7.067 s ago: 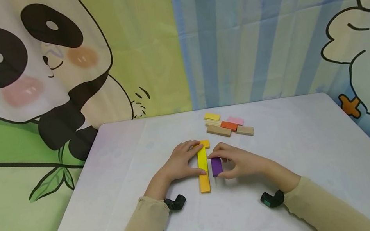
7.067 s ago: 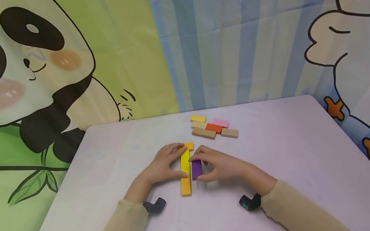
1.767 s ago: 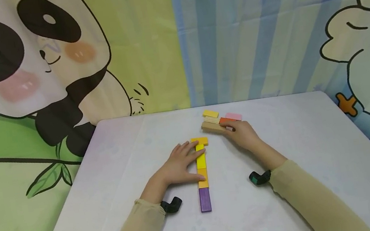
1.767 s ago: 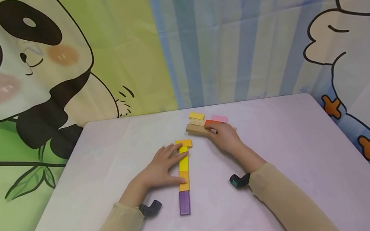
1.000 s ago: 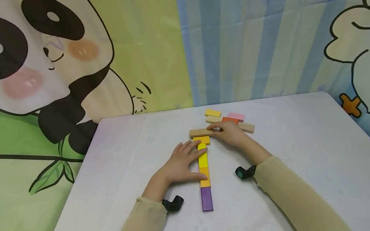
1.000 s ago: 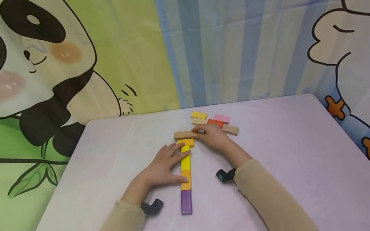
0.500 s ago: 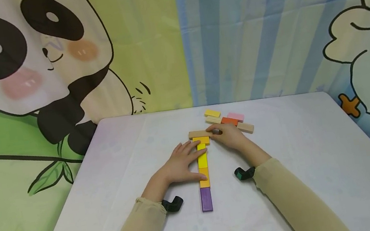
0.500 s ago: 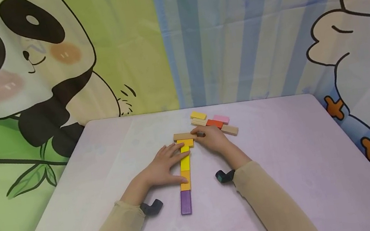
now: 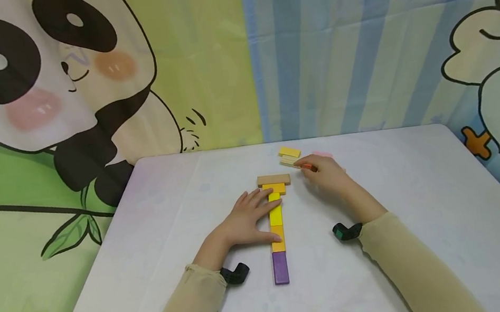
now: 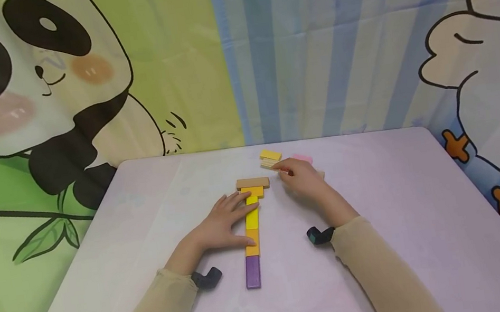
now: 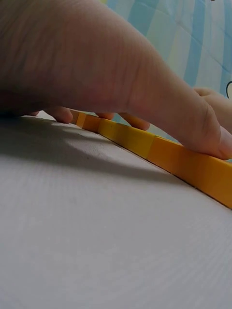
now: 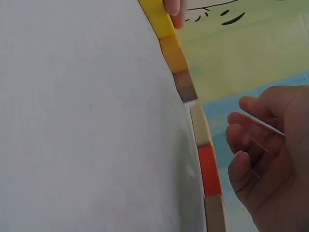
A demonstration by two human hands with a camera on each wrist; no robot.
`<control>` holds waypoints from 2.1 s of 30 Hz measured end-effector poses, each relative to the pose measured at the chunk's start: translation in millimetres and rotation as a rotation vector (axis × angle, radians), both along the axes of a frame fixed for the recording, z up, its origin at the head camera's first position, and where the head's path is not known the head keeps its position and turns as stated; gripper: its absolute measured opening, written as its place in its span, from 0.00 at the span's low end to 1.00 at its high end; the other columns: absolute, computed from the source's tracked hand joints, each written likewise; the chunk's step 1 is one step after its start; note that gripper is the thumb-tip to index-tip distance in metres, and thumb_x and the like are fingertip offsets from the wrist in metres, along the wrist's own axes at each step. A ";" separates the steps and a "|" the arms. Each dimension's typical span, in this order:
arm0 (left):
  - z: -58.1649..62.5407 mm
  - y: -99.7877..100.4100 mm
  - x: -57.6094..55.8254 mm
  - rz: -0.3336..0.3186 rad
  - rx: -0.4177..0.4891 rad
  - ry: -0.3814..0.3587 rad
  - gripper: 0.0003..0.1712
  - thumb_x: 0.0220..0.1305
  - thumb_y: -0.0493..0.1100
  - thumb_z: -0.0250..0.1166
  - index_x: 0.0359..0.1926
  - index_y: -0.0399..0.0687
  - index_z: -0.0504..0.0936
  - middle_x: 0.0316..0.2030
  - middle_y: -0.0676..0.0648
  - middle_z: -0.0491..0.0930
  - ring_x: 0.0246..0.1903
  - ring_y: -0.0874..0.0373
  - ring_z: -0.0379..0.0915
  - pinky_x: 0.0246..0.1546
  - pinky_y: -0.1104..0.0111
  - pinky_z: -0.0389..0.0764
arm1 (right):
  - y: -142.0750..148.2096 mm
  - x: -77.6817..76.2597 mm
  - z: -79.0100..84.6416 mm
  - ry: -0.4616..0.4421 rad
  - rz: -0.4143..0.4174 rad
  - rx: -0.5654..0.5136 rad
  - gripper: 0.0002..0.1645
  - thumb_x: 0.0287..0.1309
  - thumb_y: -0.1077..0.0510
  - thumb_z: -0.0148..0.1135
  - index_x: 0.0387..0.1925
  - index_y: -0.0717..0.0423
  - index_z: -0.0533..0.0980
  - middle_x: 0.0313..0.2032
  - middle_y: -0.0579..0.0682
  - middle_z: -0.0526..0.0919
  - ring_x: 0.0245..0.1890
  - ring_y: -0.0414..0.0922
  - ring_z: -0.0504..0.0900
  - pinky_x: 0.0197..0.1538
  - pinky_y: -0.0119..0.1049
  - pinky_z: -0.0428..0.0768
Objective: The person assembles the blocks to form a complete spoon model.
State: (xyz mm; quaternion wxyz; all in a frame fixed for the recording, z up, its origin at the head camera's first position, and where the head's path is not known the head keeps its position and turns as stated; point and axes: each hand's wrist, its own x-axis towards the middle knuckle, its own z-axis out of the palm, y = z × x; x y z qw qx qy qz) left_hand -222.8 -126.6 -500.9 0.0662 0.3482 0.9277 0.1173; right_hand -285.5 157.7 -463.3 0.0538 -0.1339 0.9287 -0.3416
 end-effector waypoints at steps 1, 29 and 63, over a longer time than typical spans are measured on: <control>-0.1 0.2 -0.2 0.001 -0.002 0.000 0.58 0.46 0.89 0.50 0.76 0.76 0.51 0.79 0.55 0.40 0.79 0.47 0.35 0.77 0.47 0.35 | 7.0 0.9 3.2 0.013 -0.020 -0.009 0.19 0.71 0.52 0.52 0.60 0.42 0.77 0.55 0.49 0.80 0.42 0.49 0.73 0.43 0.39 0.73; 0.7 1.2 -0.6 -0.006 0.004 -0.008 0.58 0.47 0.88 0.50 0.76 0.74 0.52 0.79 0.54 0.41 0.79 0.47 0.35 0.77 0.46 0.35 | 102.1 7.1 -24.5 0.013 -0.108 0.034 0.21 0.72 0.55 0.47 0.62 0.47 0.74 0.46 0.55 0.83 0.44 0.52 0.76 0.49 0.45 0.74; 2.9 -1.7 0.6 0.008 0.023 -0.015 0.58 0.47 0.87 0.52 0.76 0.74 0.53 0.79 0.55 0.41 0.79 0.47 0.35 0.77 0.47 0.35 | 101.5 4.3 -28.9 0.077 0.164 0.048 0.36 0.61 0.47 0.68 0.69 0.42 0.69 0.68 0.54 0.69 0.49 0.49 0.72 0.53 0.47 0.72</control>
